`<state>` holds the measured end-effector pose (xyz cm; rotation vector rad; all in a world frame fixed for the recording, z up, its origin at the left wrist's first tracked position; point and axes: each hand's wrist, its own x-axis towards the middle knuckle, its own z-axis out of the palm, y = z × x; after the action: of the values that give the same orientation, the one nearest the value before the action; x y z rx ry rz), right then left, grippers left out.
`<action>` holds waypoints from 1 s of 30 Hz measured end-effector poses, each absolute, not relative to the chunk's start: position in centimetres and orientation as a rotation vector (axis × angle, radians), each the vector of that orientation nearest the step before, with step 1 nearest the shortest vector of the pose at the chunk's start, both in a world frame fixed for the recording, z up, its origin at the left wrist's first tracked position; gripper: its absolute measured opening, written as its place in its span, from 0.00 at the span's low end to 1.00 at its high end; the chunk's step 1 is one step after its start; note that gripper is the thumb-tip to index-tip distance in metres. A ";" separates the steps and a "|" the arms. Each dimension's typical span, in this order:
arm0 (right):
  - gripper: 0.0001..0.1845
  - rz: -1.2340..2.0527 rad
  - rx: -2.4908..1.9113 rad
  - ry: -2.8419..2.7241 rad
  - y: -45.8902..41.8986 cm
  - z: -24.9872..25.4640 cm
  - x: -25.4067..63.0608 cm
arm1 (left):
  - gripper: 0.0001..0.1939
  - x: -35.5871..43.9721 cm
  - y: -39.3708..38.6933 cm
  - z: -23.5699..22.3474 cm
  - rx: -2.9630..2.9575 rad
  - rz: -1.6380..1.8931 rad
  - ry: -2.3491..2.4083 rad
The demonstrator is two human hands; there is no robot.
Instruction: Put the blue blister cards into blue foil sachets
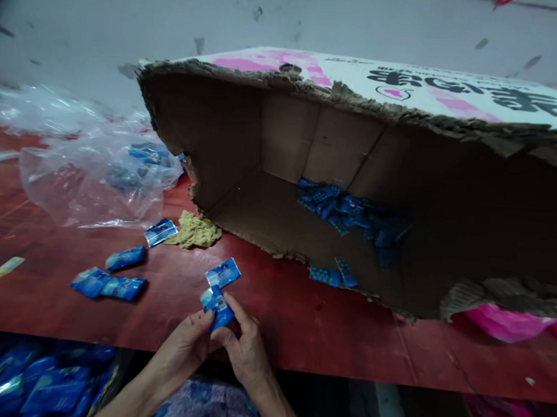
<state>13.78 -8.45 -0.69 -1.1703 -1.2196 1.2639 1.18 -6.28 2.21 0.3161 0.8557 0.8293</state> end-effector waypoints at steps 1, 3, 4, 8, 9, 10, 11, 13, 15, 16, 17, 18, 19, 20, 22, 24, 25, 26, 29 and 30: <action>0.28 1.229 -1.186 -1.290 -8.2 -0.5 13.8 | 0.07 0.8 -6.2 2.3 0.333 0.851 0.888; 0.25 1.196 -1.182 -1.398 -7.5 0.2 13.9 | 0.08 0.0 -5.8 2.4 0.359 0.896 0.946; 0.24 1.208 -1.168 -1.418 -7.1 0.6 14.0 | 0.08 -0.4 -5.7 2.5 0.358 0.904 0.970; 0.26 1.379 -1.109 -1.316 -5.9 1.1 13.5 | 0.10 -1.1 -5.2 2.8 0.254 0.875 1.015; 0.25 1.412 -1.097 -1.277 -5.7 1.0 13.2 | 0.10 -1.0 -5.2 2.7 0.225 0.878 1.020; 0.24 1.431 -1.091 -1.234 -5.6 0.8 13.0 | 0.09 -0.9 -5.2 2.7 0.201 0.884 1.024; 0.23 1.443 -1.087 -1.188 -5.5 0.5 12.8 | 0.08 -0.7 -5.2 2.6 0.182 0.888 1.029; 0.21 1.468 -1.077 -1.105 -5.5 -0.1 12.5 | 0.08 -0.4 -5.2 2.4 0.155 0.886 1.036; 0.21 1.476 -1.088 -1.063 -5.6 -0.5 12.3 | 0.08 -0.3 -5.4 2.4 0.139 0.874 1.035; 0.21 1.462 -1.108 -1.059 -5.7 -0.5 12.3 | 0.08 -0.2 -5.5 2.4 0.138 0.865 1.036; 0.19 1.443 -1.131 -1.058 -5.7 -0.5 12.3 | 0.08 -0.2 -5.5 2.4 0.145 0.850 1.039; 0.19 1.430 -1.153 -1.050 -5.8 -0.4 12.3 | 0.09 -0.2 -5.6 2.5 0.161 0.831 1.044; 0.18 1.427 -1.165 -1.033 -5.9 -0.3 12.3 | 0.09 -0.1 -5.7 2.6 0.184 0.809 1.048; 0.17 1.439 -1.163 -1.003 -5.9 -0.2 12.2 | 0.10 -0.1 -5.8 2.7 0.214 0.785 1.055; 0.17 1.488 -1.116 -0.919 -6.0 0.0 12.2 | 0.13 0.0 -5.8 2.8 0.303 0.741 1.093; 0.16 1.520 -1.057 -0.842 -5.9 0.1 12.2 | 0.15 -0.1 -5.4 2.9 0.439 0.765 1.195; 0.16 1.526 -1.039 -0.819 -5.9 0.1 12.3 | 0.17 -0.2 -5.2 2.9 0.519 0.807 1.263; 0.17 1.536 -1.026 -0.804 -5.9 0.2 12.4 | 0.18 -0.4 -4.9 2.8 0.597 0.859 1.323; 0.19 1.580 -1.011 -0.763 -5.9 0.3 12.5 | 0.18 -1.0 -3.9 2.5 0.779 0.983 1.378; 0.20 1.590 -1.010 -0.738 -6.1 0.3 12.4 | 0.17 -1.2 -3.6 2.4 0.825 1.004 1.371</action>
<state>12.41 -6.06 0.31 -1.0098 -0.7377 1.5898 -1.22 -3.62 2.37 0.8252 1.3706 1.0038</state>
